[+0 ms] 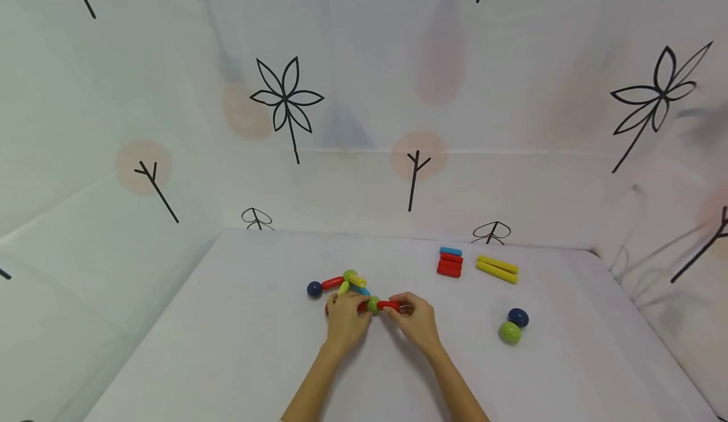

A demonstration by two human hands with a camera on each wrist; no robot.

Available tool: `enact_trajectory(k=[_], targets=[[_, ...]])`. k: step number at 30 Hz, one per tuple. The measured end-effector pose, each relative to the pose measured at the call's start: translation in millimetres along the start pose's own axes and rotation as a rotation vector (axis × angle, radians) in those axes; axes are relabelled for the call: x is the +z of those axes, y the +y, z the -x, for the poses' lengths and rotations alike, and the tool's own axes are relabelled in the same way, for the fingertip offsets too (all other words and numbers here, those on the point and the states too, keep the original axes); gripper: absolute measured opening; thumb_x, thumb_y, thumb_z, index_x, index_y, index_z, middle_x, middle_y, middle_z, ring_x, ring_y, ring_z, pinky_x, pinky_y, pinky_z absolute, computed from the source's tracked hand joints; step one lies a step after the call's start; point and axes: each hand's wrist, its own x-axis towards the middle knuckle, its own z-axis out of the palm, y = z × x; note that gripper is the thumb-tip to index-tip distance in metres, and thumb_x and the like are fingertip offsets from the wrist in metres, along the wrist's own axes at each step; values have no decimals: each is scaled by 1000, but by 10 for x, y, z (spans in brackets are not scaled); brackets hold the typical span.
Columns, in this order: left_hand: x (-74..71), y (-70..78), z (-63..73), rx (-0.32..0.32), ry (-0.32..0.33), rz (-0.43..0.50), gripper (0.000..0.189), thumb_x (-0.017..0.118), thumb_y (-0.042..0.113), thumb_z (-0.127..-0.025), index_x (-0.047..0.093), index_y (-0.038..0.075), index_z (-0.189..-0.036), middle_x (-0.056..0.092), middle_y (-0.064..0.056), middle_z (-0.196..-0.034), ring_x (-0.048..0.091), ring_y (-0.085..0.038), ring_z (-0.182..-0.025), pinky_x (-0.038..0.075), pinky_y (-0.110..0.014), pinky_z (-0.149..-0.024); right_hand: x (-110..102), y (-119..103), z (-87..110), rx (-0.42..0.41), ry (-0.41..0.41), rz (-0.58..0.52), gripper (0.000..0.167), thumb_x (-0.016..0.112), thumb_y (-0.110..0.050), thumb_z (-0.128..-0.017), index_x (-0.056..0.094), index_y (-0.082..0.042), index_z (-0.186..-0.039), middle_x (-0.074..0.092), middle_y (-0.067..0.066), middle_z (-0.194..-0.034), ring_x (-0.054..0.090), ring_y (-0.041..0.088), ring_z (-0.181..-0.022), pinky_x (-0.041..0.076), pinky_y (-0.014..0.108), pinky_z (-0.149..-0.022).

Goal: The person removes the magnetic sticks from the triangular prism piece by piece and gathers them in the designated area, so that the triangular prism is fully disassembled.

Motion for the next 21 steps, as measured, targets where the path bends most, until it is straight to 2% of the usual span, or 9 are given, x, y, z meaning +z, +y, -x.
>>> enact_trajectory(k=[7,11,16,21], targets=[[133,-17,41,29,46,-3,31,82,16,-69,74,10,-98,65,-4,-91,57,-18,-90,37,-42,-88,-28,1,15,-28,-70,7,17,77,-3,-75,69,1,-90,68,8,-80,59,9,-64,49,20,-60],[169,-17,72,0,45,31,32,82,16,-69,73,9,-99,60,-6,-92,54,-21,-90,41,-39,-86,-48,30,24,-28,-110,11,17,76,-3,-76,68,3,-90,68,9,-79,58,9,-63,49,20,-59],[171,-7,79,-35,22,63,31,82,15,-70,72,9,-99,57,-7,-94,53,-25,-90,45,-38,-81,-44,69,33,-44,-75,14,16,74,-1,-77,68,6,-89,68,12,-80,61,10,-65,50,20,-60],[171,0,68,-30,12,53,32,82,16,-69,72,9,-98,57,-7,-93,54,-24,-88,45,-37,-80,-20,53,45,-60,-16,36,14,74,3,-74,69,5,-87,69,12,-79,61,11,-63,51,20,-58]])
